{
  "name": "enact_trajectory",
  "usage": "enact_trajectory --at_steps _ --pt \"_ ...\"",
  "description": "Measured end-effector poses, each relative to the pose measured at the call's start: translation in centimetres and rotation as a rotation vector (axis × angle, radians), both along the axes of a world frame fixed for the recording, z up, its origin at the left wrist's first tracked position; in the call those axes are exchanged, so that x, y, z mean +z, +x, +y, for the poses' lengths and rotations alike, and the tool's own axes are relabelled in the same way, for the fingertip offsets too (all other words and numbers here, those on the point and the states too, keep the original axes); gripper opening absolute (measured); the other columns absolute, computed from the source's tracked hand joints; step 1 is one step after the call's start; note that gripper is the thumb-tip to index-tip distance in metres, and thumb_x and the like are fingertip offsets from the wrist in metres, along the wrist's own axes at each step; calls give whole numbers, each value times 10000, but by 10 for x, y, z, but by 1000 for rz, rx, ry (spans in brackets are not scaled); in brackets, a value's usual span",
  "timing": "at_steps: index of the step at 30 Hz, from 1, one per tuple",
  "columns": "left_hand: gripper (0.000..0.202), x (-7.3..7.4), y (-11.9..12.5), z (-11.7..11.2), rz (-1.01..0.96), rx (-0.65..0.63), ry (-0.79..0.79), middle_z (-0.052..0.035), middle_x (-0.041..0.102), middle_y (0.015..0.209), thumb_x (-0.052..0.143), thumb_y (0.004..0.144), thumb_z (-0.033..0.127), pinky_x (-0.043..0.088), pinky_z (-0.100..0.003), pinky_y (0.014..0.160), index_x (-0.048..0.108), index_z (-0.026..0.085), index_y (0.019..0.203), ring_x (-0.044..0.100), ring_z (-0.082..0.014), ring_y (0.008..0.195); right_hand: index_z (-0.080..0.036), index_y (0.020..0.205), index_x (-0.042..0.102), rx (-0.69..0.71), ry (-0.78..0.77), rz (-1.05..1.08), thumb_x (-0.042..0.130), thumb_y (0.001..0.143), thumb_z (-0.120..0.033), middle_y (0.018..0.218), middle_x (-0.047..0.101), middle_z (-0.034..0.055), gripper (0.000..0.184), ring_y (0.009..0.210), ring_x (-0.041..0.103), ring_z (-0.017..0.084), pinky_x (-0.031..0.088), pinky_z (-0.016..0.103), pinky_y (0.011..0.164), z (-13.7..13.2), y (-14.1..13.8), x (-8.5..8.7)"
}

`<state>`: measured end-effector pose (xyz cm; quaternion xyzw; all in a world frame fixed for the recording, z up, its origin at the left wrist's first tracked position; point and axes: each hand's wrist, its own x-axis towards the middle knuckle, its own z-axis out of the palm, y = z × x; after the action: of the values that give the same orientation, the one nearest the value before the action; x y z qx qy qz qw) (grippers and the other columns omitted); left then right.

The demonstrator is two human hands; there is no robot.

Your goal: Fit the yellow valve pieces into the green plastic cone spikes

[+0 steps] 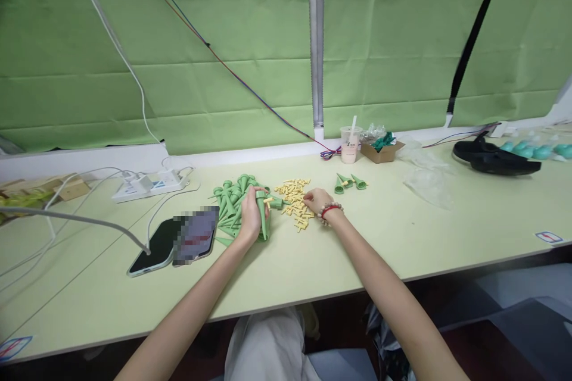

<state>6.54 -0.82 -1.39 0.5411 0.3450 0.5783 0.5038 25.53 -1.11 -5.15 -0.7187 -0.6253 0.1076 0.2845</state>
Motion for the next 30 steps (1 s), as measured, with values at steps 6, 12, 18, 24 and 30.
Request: enact_trajectory --at_steps 6,12,18,24,30 --pt "368 -1 -2 -1 89 -8 38 59 367 388 299 846 475 289 -178 348 511 183 772 366 -79 315 -150 953 647 -43 111 29 564 708 -174 843 677 58 260 750 631 143 478 235 699 3 -1 2" --pt "331 3 0 -7 49 -46 -82 64 365 352 323 831 453 264 -176 324 498 174 795 341 -81 282 -142 827 652 -41 345 272 591 632 -98 817 668 63 209 648 630 129 510 232 589 -2 -14 14" --pt "339 2 1 0 -114 -160 -291 66 366 329 349 778 486 225 -175 288 473 170 771 309 -81 247 -133 841 660 101 432 657 629 657 -312 867 681 89 259 758 635 171 521 288 682 -16 -40 27" --pt "287 0 -1 3 -172 -181 -296 67 353 313 349 748 432 200 -167 280 465 171 769 294 -84 238 -161 904 662 338 389 765 571 716 -434 927 672 83 344 846 623 184 508 308 735 -28 -61 38" --pt "245 2 -2 2 -215 -149 -252 65 335 311 325 738 372 208 -169 282 463 170 749 287 -84 247 -169 856 674 408 360 747 636 669 -407 910 676 81 306 835 624 194 511 338 740 -31 -62 40"
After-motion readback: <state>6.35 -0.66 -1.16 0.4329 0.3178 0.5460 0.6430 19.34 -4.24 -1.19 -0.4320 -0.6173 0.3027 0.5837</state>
